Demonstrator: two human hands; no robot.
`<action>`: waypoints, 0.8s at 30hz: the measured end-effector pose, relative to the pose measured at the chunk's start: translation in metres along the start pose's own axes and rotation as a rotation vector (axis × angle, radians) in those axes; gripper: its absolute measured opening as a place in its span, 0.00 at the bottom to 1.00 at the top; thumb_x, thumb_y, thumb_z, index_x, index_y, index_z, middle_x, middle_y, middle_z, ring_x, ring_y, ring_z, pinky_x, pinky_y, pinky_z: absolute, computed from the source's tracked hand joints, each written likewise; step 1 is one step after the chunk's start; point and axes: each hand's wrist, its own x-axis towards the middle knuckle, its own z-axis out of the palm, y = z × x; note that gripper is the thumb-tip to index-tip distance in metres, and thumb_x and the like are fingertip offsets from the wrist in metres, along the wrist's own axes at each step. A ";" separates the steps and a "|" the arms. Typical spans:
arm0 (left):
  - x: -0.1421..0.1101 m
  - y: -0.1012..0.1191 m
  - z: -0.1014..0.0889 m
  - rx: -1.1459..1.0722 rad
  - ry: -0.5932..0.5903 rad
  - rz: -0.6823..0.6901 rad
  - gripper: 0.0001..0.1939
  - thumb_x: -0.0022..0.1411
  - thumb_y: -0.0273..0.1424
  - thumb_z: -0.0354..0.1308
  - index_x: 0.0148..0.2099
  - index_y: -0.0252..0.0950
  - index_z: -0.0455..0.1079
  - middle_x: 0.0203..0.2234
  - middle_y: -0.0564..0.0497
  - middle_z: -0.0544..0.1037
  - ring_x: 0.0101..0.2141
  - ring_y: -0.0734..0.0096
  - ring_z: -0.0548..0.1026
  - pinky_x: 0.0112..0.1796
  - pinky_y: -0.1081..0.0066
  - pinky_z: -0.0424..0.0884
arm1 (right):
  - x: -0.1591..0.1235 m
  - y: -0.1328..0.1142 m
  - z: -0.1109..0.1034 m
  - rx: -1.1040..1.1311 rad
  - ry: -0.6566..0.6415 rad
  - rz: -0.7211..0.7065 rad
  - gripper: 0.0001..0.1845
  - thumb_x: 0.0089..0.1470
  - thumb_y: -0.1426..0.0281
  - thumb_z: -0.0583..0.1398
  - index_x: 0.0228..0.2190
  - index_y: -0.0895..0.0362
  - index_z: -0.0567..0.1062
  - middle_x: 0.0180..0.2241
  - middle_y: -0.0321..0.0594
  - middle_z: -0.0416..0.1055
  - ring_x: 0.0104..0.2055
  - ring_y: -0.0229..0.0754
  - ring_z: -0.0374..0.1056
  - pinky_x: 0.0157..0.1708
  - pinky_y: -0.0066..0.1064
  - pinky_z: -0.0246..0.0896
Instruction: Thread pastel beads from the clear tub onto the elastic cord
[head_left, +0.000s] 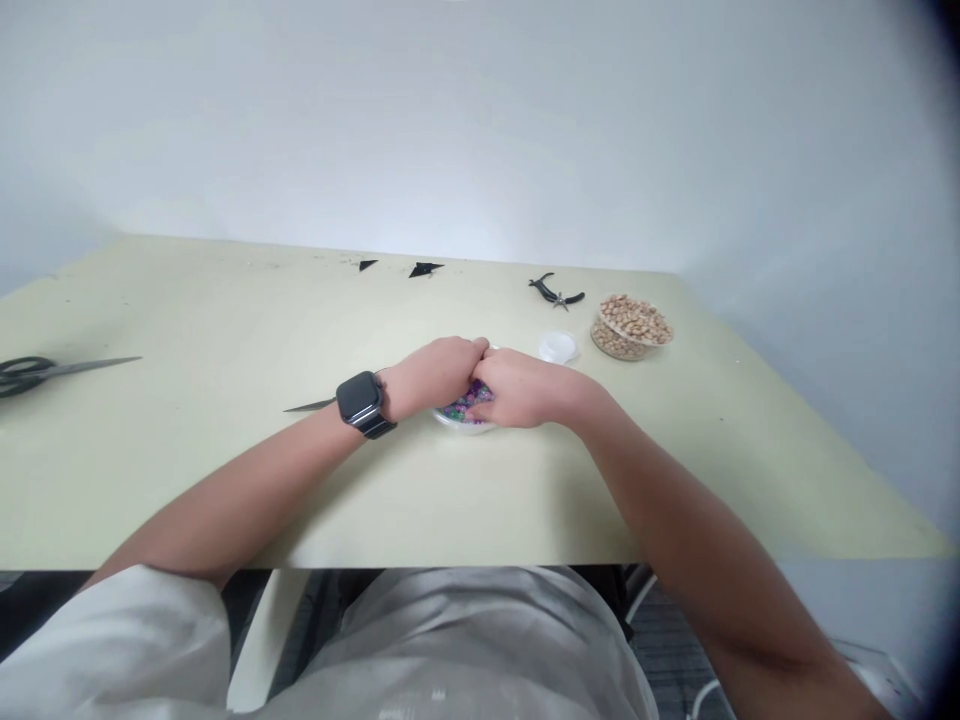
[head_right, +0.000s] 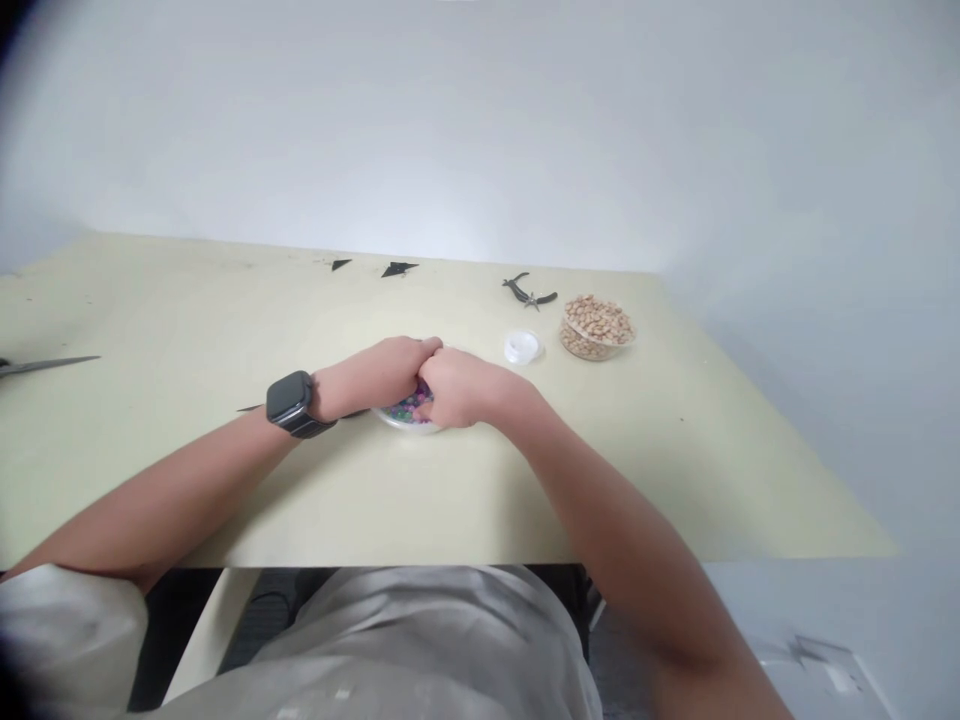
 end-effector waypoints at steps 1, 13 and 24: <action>0.000 0.001 0.001 0.008 0.005 -0.005 0.09 0.65 0.25 0.51 0.47 0.33 0.67 0.34 0.44 0.79 0.30 0.62 0.74 0.29 0.67 0.60 | -0.001 0.000 0.000 0.010 0.004 0.006 0.13 0.58 0.63 0.63 0.41 0.59 0.78 0.42 0.48 0.78 0.37 0.44 0.71 0.35 0.32 0.63; -0.004 -0.009 -0.003 -0.106 -0.015 0.045 0.06 0.63 0.23 0.50 0.42 0.36 0.66 0.32 0.46 0.77 0.28 0.65 0.72 0.28 0.67 0.60 | -0.004 0.008 0.006 0.133 0.085 -0.058 0.16 0.60 0.62 0.62 0.42 0.61 0.79 0.49 0.51 0.76 0.44 0.47 0.72 0.40 0.32 0.63; -0.009 -0.006 -0.007 -0.277 0.036 -0.004 0.14 0.73 0.33 0.41 0.36 0.38 0.64 0.26 0.51 0.74 0.25 0.67 0.69 0.30 0.66 0.59 | -0.003 0.012 0.003 0.041 0.069 -0.143 0.18 0.66 0.63 0.57 0.43 0.61 0.83 0.45 0.50 0.79 0.43 0.46 0.73 0.41 0.32 0.61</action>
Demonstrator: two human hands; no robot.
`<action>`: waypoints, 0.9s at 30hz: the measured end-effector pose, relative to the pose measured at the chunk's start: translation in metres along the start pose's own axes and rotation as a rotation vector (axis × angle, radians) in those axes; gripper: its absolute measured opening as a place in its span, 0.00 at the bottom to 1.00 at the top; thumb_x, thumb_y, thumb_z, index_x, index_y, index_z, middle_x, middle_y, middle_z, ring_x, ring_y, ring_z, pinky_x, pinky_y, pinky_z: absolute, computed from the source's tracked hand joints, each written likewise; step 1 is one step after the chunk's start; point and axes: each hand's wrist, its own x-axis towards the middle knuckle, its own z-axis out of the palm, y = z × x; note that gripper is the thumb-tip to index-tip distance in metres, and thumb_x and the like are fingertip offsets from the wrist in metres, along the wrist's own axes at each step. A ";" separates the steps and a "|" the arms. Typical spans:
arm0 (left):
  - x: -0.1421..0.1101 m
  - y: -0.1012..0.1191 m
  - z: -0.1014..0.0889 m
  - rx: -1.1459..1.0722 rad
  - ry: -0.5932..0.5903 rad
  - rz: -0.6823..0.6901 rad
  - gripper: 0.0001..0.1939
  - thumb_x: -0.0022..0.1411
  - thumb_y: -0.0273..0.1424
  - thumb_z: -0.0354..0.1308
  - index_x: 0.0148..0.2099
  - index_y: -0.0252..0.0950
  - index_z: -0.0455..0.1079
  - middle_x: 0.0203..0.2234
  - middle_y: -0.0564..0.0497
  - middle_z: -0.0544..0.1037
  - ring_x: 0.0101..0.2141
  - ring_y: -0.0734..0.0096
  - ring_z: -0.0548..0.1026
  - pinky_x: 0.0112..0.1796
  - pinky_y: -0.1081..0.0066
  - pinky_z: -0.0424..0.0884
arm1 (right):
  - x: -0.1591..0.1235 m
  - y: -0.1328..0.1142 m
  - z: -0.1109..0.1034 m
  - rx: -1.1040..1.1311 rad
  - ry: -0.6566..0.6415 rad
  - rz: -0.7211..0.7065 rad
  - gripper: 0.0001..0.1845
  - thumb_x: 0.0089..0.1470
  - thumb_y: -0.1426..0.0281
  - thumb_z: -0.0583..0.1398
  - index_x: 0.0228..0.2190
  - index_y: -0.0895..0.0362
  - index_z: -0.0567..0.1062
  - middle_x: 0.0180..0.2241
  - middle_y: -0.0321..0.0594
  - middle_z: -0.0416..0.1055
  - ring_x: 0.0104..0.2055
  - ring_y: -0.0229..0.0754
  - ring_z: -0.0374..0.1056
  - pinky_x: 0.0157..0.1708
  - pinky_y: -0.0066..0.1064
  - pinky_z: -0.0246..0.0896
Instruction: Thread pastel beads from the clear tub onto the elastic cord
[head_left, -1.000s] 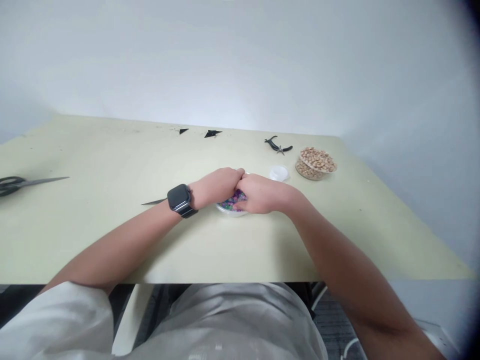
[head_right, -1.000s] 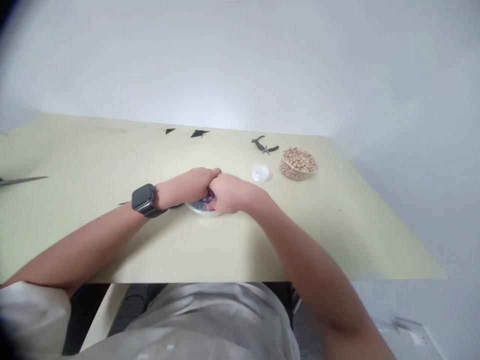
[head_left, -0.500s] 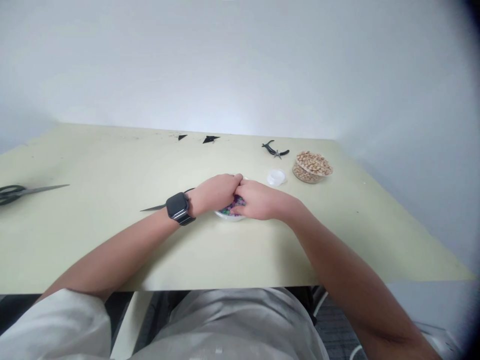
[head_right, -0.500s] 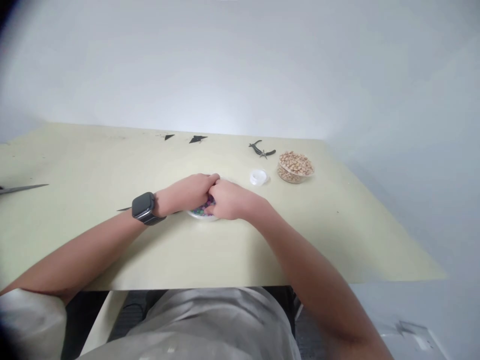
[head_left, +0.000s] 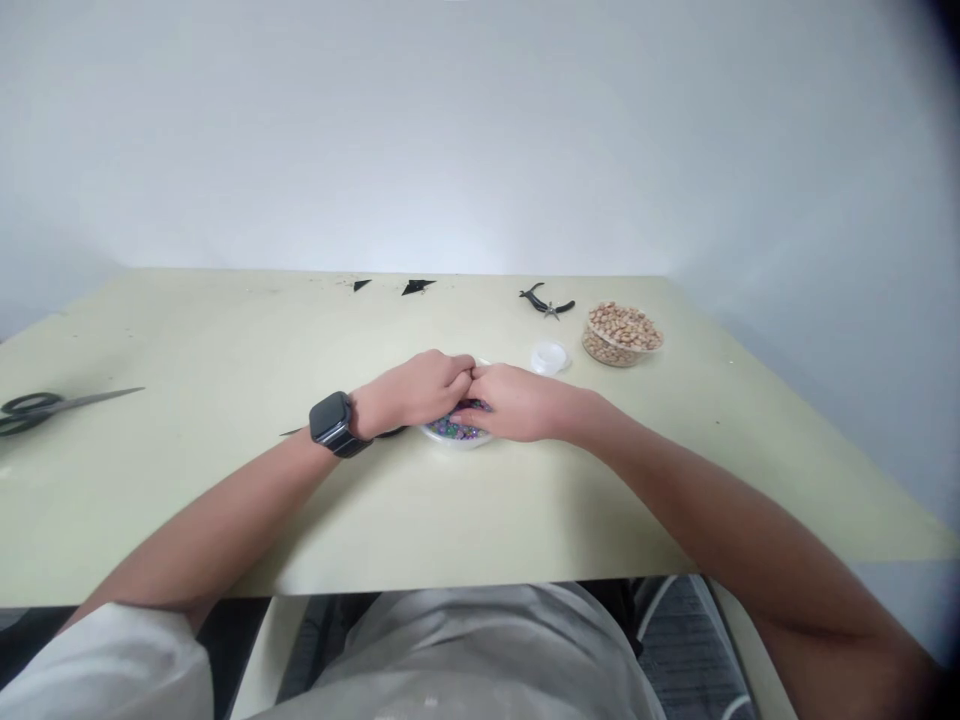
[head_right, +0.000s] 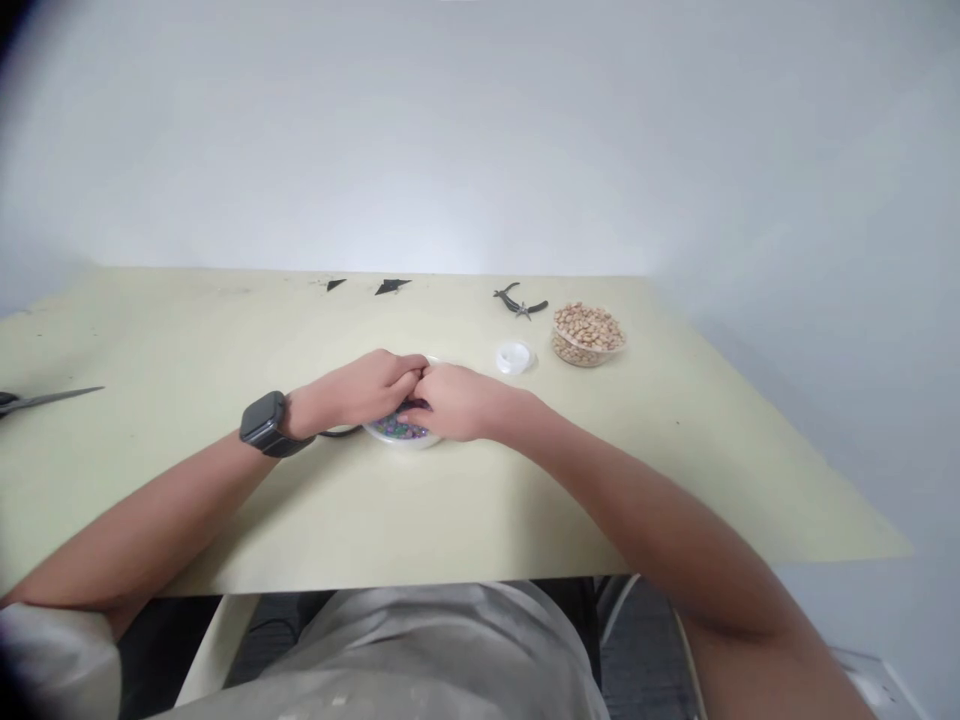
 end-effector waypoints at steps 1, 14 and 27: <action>-0.001 0.001 0.001 -0.013 0.021 -0.005 0.16 0.75 0.35 0.40 0.37 0.39 0.64 0.26 0.51 0.73 0.26 0.66 0.69 0.31 0.65 0.59 | 0.000 0.001 0.001 0.011 0.011 -0.011 0.18 0.67 0.63 0.56 0.44 0.61 0.82 0.45 0.50 0.79 0.43 0.46 0.73 0.41 0.32 0.61; -0.009 -0.002 0.006 0.046 0.114 0.047 0.18 0.74 0.32 0.41 0.29 0.38 0.57 0.27 0.49 0.71 0.29 0.65 0.68 0.36 0.63 0.62 | -0.006 0.000 0.016 0.063 0.153 0.029 0.15 0.69 0.69 0.49 0.41 0.62 0.74 0.43 0.49 0.74 0.43 0.44 0.69 0.44 0.34 0.61; -0.008 -0.022 0.000 -0.086 0.057 0.169 0.16 0.70 0.27 0.43 0.29 0.36 0.63 0.31 0.49 0.75 0.33 0.66 0.71 0.39 0.64 0.64 | 0.006 -0.001 -0.010 0.072 -0.045 0.026 0.15 0.64 0.71 0.48 0.26 0.59 0.66 0.33 0.43 0.73 0.33 0.39 0.63 0.35 0.31 0.53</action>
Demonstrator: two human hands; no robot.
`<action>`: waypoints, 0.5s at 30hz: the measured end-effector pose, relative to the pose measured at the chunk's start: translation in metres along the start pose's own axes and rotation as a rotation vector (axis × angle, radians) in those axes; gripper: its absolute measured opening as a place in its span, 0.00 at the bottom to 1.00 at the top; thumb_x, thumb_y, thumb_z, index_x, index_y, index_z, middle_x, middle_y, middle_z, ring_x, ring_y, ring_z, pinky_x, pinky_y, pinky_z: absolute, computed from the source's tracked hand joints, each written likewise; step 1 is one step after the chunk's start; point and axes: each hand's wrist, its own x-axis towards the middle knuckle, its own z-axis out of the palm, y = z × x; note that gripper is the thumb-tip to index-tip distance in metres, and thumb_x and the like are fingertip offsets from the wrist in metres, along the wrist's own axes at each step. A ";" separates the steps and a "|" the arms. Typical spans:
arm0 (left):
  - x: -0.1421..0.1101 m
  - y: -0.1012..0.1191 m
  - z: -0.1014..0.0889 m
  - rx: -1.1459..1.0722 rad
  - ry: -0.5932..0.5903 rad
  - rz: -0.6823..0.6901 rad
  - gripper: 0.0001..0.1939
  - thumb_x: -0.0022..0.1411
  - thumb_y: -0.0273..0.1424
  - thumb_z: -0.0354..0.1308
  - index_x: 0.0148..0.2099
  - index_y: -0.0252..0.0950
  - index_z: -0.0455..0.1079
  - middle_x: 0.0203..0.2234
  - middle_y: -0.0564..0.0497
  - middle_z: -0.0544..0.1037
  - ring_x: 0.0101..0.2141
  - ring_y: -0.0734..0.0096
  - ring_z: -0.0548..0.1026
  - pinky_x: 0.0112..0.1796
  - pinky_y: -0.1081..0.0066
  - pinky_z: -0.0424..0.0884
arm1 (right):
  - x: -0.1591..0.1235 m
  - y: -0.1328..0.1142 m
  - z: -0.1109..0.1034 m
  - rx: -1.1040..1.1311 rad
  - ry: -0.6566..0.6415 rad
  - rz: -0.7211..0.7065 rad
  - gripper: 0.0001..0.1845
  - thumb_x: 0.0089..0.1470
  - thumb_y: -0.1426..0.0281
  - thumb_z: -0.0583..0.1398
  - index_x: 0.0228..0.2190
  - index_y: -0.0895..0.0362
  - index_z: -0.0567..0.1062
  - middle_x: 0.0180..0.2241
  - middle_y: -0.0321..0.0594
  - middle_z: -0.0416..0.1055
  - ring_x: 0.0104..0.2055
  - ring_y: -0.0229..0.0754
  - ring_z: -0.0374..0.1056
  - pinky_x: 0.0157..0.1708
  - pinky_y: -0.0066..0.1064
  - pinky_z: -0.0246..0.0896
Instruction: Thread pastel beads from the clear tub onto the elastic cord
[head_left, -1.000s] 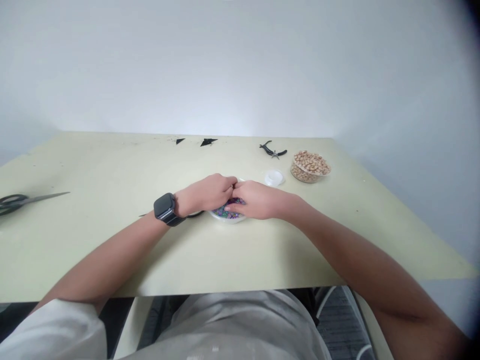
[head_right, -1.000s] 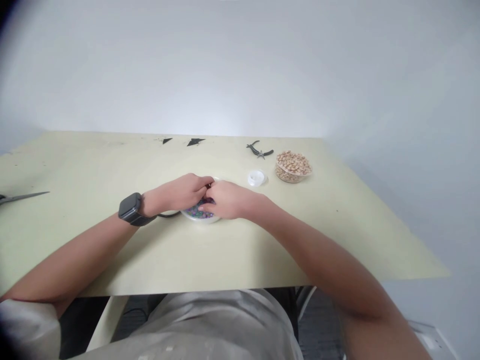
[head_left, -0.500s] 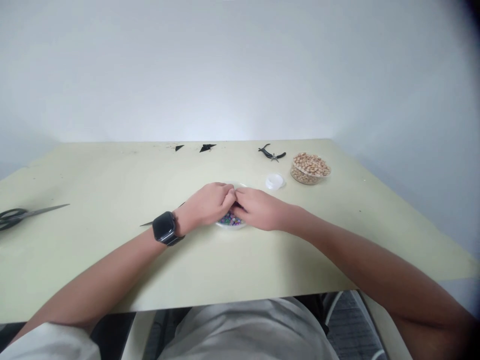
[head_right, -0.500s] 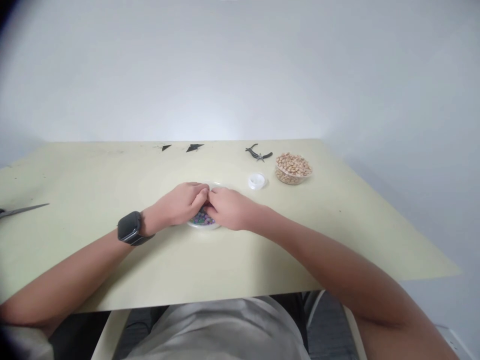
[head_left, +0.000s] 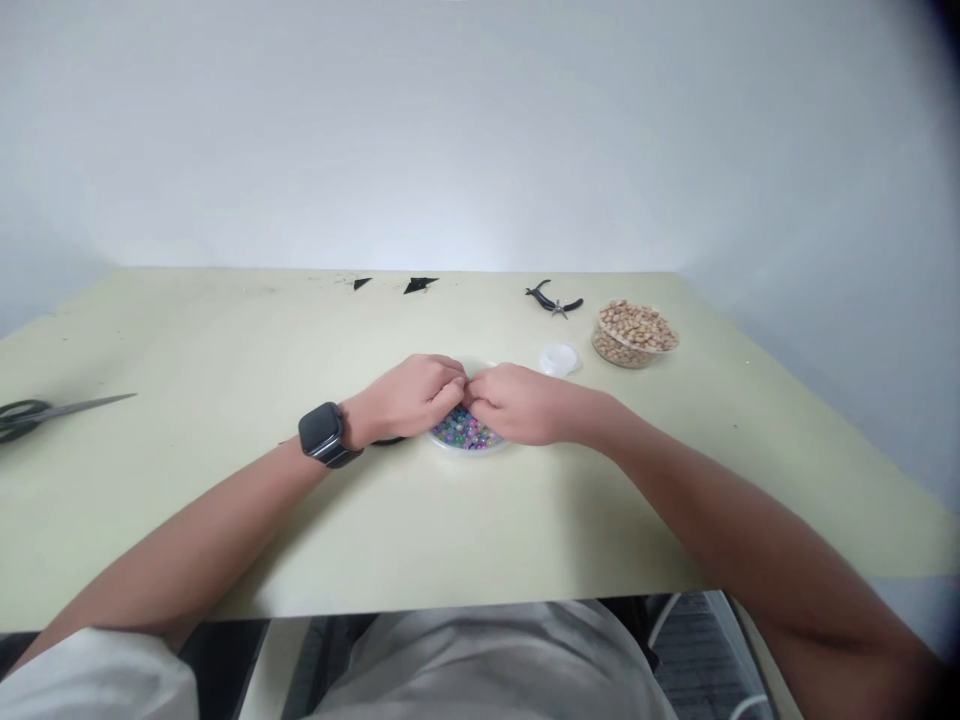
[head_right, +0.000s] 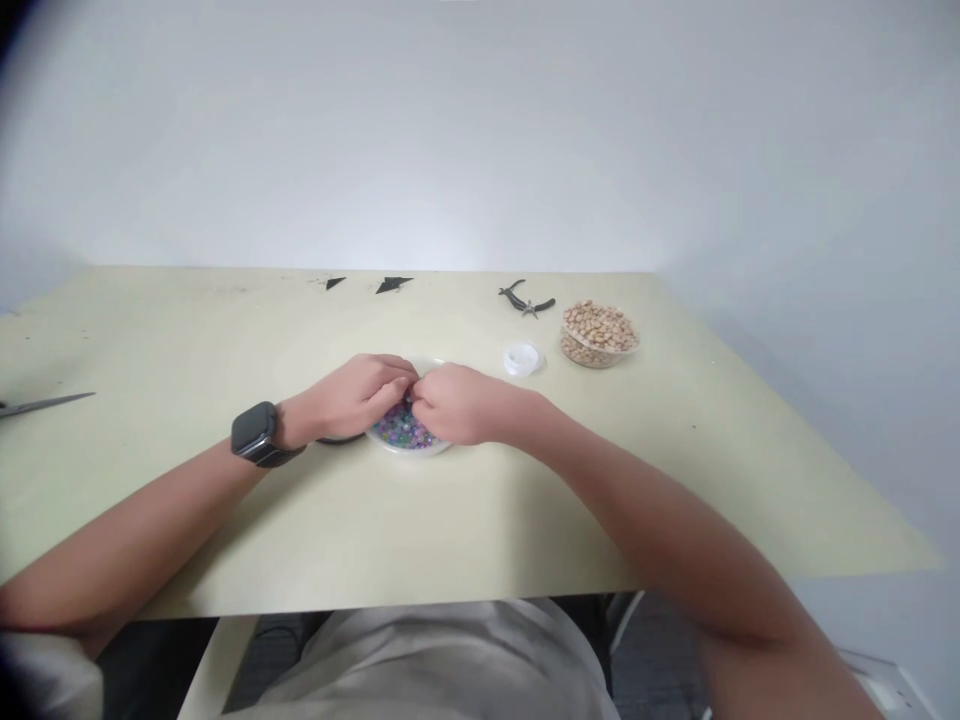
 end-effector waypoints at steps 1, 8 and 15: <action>0.000 -0.001 0.001 0.013 0.003 -0.001 0.16 0.70 0.28 0.42 0.29 0.37 0.61 0.30 0.49 0.74 0.32 0.66 0.70 0.39 0.64 0.63 | 0.002 -0.001 -0.003 -0.001 -0.033 0.016 0.17 0.65 0.70 0.48 0.25 0.59 0.66 0.32 0.43 0.73 0.31 0.38 0.62 0.34 0.31 0.53; 0.002 0.002 0.003 0.092 -0.014 -0.019 0.17 0.71 0.30 0.41 0.27 0.38 0.57 0.28 0.48 0.73 0.30 0.64 0.69 0.38 0.63 0.63 | 0.007 -0.005 -0.003 -0.064 -0.066 0.102 0.22 0.65 0.67 0.48 0.25 0.59 0.73 0.29 0.45 0.74 0.28 0.39 0.62 0.32 0.32 0.53; 0.005 0.008 0.004 0.113 -0.033 -0.072 0.17 0.70 0.30 0.42 0.26 0.38 0.55 0.26 0.48 0.72 0.29 0.63 0.69 0.37 0.62 0.64 | 0.004 -0.009 0.012 -0.071 -0.001 0.137 0.23 0.65 0.66 0.48 0.30 0.60 0.79 0.31 0.47 0.77 0.30 0.41 0.65 0.31 0.32 0.53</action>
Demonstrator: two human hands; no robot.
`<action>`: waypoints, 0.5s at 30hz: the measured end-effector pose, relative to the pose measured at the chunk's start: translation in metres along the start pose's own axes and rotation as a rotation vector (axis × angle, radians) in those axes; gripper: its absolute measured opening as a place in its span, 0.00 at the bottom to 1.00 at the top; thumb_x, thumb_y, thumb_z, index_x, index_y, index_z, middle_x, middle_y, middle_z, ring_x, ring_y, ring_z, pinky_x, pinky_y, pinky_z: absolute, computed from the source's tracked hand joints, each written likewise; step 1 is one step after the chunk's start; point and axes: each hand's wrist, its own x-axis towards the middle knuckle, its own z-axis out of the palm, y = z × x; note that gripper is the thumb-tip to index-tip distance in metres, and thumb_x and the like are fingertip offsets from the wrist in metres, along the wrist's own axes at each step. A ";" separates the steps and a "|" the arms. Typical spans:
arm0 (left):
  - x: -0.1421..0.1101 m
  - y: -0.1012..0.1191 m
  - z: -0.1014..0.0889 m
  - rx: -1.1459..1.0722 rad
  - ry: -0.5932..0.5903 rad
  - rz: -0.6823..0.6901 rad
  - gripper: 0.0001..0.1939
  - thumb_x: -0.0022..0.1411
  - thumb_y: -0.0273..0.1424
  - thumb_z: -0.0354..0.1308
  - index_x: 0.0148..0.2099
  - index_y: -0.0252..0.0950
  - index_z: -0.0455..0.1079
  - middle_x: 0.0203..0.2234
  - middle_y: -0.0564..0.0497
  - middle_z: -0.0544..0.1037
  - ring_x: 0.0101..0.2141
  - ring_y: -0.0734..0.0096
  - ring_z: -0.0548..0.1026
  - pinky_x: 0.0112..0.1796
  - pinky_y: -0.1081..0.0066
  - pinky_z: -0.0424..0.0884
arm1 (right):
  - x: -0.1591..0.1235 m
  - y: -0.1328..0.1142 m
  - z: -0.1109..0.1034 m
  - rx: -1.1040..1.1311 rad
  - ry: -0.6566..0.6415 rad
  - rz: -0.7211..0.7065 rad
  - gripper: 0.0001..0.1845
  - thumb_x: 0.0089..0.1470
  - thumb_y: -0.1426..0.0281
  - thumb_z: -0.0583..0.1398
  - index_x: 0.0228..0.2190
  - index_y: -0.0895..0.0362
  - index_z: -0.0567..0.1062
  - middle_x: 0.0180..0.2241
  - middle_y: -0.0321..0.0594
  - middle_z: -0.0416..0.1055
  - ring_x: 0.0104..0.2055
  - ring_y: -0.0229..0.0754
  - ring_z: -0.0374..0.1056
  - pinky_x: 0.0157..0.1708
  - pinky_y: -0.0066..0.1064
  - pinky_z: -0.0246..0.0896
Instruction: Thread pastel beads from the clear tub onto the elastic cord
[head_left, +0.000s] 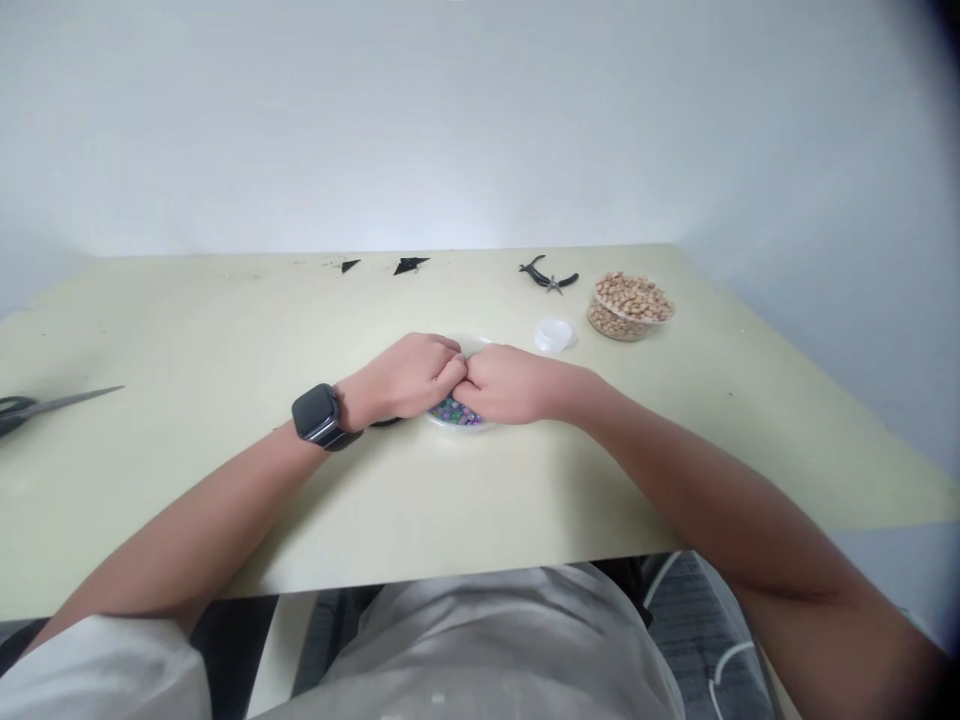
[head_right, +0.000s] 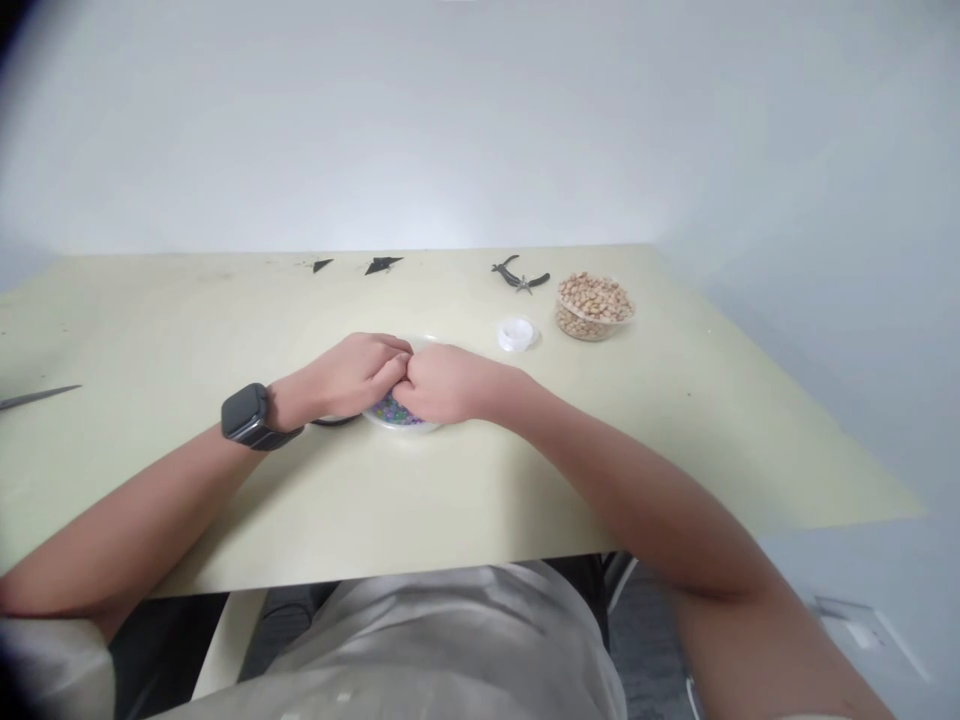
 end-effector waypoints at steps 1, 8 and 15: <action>0.000 0.001 0.000 0.006 0.001 -0.008 0.17 0.70 0.30 0.42 0.26 0.38 0.55 0.26 0.48 0.72 0.28 0.63 0.69 0.37 0.62 0.64 | 0.000 -0.001 0.002 -0.006 0.006 0.002 0.23 0.65 0.65 0.48 0.30 0.59 0.79 0.31 0.47 0.77 0.30 0.41 0.65 0.31 0.32 0.53; 0.000 0.004 0.004 0.013 0.005 -0.020 0.18 0.71 0.30 0.41 0.26 0.39 0.51 0.23 0.48 0.67 0.28 0.62 0.67 0.35 0.61 0.63 | -0.003 -0.004 0.005 0.041 0.040 -0.015 0.20 0.65 0.60 0.54 0.33 0.60 0.79 0.33 0.47 0.77 0.32 0.41 0.66 0.32 0.32 0.55; 0.002 0.004 0.003 0.060 -0.005 -0.002 0.18 0.70 0.30 0.40 0.25 0.40 0.49 0.22 0.47 0.67 0.27 0.61 0.66 0.34 0.60 0.61 | 0.001 -0.003 0.008 -0.026 0.044 -0.008 0.23 0.67 0.62 0.50 0.32 0.60 0.79 0.32 0.48 0.77 0.31 0.42 0.66 0.31 0.33 0.53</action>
